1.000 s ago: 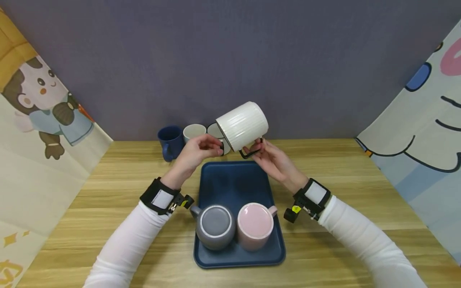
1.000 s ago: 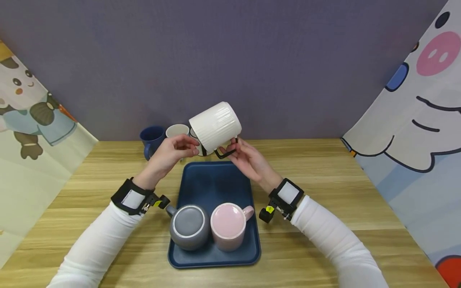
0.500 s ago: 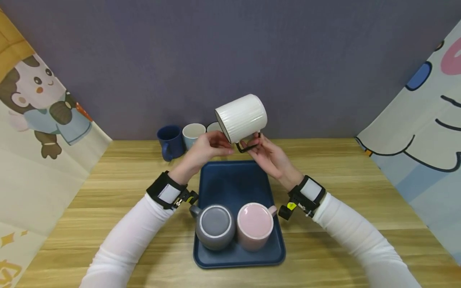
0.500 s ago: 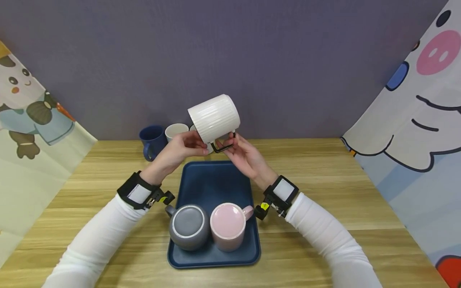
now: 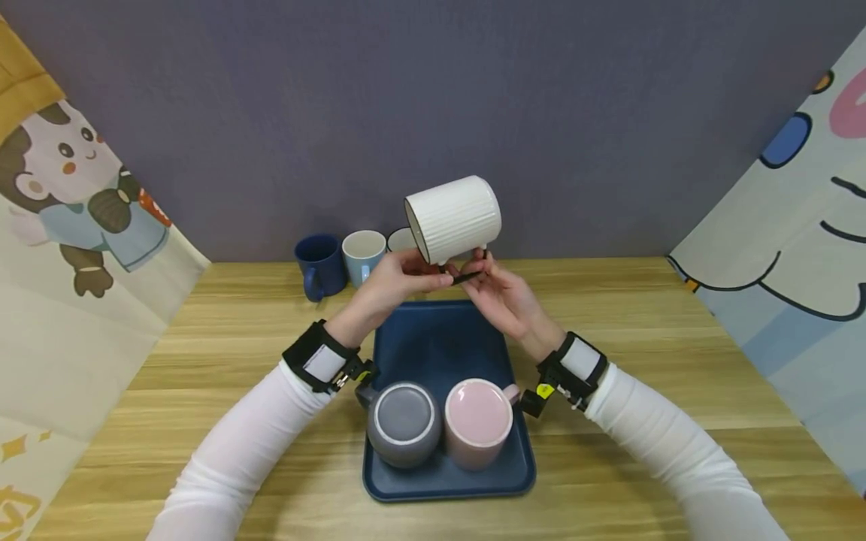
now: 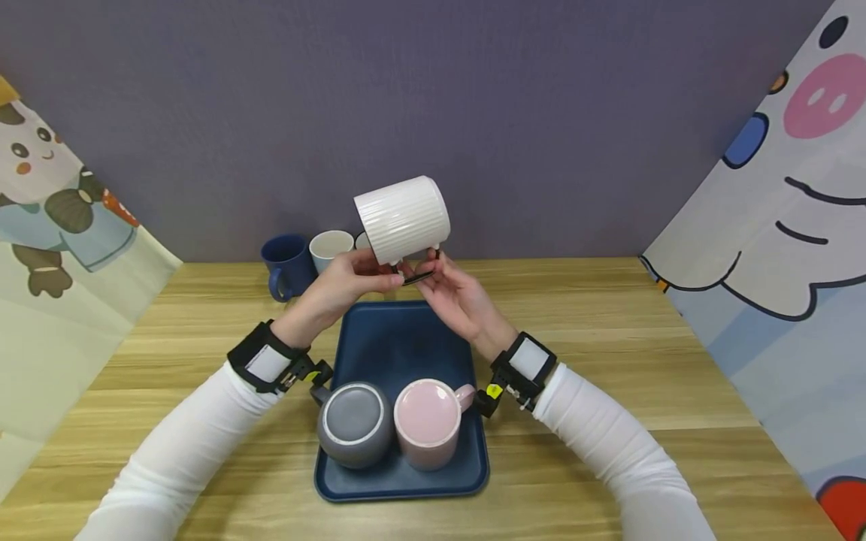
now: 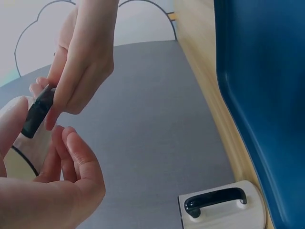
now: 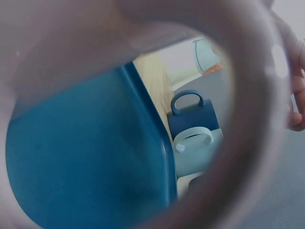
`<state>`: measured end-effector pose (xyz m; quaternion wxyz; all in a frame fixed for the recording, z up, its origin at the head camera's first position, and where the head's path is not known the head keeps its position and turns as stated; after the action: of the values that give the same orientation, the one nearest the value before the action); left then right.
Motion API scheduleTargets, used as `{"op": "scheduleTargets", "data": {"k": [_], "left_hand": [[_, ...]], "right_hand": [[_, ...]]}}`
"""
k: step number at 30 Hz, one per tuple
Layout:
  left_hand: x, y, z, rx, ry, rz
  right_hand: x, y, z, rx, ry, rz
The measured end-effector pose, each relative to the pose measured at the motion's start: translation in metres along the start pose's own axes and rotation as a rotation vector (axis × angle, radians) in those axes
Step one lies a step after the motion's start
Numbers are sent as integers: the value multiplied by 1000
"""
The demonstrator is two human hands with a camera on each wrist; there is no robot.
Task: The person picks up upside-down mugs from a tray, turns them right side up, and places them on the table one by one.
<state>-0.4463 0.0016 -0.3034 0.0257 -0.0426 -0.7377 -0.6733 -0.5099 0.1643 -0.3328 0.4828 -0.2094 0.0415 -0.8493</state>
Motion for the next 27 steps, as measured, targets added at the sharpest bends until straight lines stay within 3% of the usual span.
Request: {"op": "scheduleTargets", "data": {"k": [4,9,20,27], "left_hand": [[0,1,2,-66,14,-6],[-2,3,4,-85,51,-18],[-3,3,6,-222,71,-25],[-4,6,5,-194,127,-3]], "right_hand": [[0,4,0,21,7,-1],[-2,7,0,42,6,7],[-4,8,-2,-21,67,27],[-4,9,-2,-60,88,39]]}}
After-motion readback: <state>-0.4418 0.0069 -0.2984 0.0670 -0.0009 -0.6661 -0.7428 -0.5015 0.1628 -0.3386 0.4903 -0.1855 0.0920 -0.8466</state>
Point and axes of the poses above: each hand's wrist, its own x-axis towards the middle knuckle, its own z-axis out of the palm, y = z × x, the point moved 3 cm from there along x, towards the middle knuckle, and after that the axes turned 1 degree about y, right-handed, at the moved point
